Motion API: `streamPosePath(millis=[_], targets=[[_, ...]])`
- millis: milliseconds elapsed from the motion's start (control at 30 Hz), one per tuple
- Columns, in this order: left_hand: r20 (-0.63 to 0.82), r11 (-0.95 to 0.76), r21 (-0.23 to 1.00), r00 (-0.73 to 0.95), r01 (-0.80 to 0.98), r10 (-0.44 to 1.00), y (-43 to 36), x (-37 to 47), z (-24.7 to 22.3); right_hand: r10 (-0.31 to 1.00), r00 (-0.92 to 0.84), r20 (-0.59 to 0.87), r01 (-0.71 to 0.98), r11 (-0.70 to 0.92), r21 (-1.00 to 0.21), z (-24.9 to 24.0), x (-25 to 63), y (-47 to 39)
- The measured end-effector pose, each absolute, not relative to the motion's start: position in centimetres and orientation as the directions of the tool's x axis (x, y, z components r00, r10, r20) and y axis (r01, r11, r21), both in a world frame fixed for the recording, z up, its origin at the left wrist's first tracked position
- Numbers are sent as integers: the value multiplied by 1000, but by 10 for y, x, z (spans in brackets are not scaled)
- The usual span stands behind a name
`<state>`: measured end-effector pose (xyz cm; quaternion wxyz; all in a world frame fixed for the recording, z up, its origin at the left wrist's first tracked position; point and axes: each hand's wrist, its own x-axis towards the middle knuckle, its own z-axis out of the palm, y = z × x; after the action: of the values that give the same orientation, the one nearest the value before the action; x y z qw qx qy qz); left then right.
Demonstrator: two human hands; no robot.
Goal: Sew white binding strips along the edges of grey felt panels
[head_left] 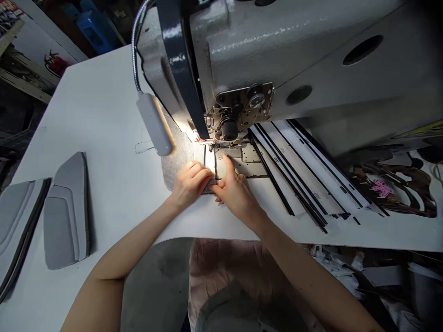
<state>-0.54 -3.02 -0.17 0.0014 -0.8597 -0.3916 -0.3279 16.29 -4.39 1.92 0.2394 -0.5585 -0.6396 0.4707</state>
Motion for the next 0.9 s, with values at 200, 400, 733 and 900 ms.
streamPosePath(millis=[200, 400, 733, 900], targets=[[561, -703, 213, 505, 679, 657, -28, -5, -2, 938, -270, -218, 614, -6, -789, 23, 165, -35], [531, -693, 154, 533, 704, 659, -22, -6, 0, 957, -224, -181, 705, 31, -708, 21, 164, -23], [481, -673, 98, 558, 733, 677, -4, -9, -4, 971, -196, -137, 837, 93, -540, 25, 160, 0], [507, -673, 125, 536, 729, 675, 4, -11, -6, 976, -162, -146, 889, 80, -450, 29, 158, 8]])
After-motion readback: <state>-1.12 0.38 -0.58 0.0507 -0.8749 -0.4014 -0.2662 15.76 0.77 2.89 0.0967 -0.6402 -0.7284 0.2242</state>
